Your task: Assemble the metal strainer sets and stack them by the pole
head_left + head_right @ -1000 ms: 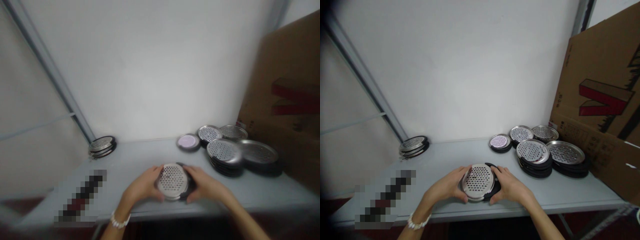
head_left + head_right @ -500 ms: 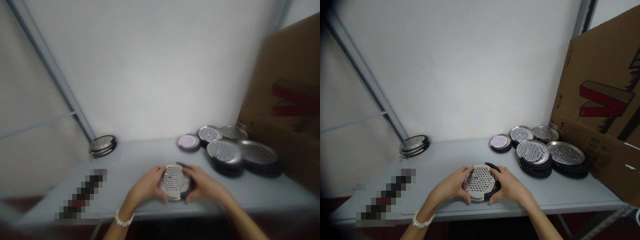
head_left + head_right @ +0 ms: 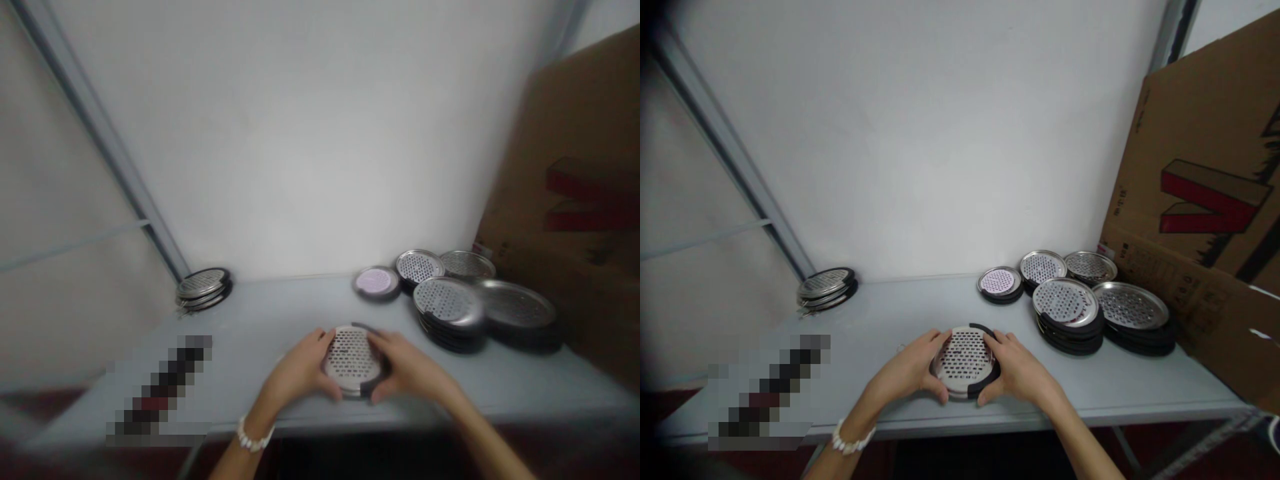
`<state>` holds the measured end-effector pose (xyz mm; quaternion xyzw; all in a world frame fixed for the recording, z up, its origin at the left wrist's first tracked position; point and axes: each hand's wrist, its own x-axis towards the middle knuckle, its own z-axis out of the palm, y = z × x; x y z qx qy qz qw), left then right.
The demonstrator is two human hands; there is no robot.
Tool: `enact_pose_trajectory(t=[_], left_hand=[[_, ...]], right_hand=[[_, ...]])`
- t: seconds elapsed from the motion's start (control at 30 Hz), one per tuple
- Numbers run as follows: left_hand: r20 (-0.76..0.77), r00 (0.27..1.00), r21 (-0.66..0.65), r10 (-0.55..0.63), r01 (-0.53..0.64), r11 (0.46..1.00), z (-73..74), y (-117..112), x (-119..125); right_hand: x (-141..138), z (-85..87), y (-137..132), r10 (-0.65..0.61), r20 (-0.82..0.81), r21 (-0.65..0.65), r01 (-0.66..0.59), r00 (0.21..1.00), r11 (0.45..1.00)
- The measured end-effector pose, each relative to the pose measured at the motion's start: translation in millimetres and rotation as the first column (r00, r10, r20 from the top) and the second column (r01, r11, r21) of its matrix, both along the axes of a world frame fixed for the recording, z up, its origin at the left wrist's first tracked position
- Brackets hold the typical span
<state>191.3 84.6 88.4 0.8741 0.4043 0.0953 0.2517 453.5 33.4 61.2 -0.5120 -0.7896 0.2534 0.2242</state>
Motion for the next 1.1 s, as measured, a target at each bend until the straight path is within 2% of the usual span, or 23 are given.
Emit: enact_pose_trajectory(t=[0.27,0.37,0.53,0.8,1.1], left_hand=[[0.040,0.999,-0.065,-0.034,0.036,0.997,12.3,3,-13],[0.023,1.000,-0.064,-0.013,0.014,0.998,16.0,7,-20],[-0.001,1.000,-0.048,0.017,-0.017,0.999,16.8,11,-27],[0.116,0.993,-0.092,-0.033,0.044,0.995,23.5,7,-22],[0.130,0.990,-0.108,-0.047,0.061,0.992,23.4,10,-18]], right_hand=[[8,2.1,2,0.015,-0.108,-0.021,-0.017,0.994,1.000],[12,4.2,4,0.044,-0.160,-0.022,-0.048,0.986,0.999],[15,3.4,5,0.025,-0.156,-0.051,-0.033,0.987,0.998],[19,2.0,8,0.031,-0.187,-0.058,-0.042,0.982,0.997],[32,-7.9,14,-0.008,-0.280,-0.173,-0.042,0.960,0.984]])
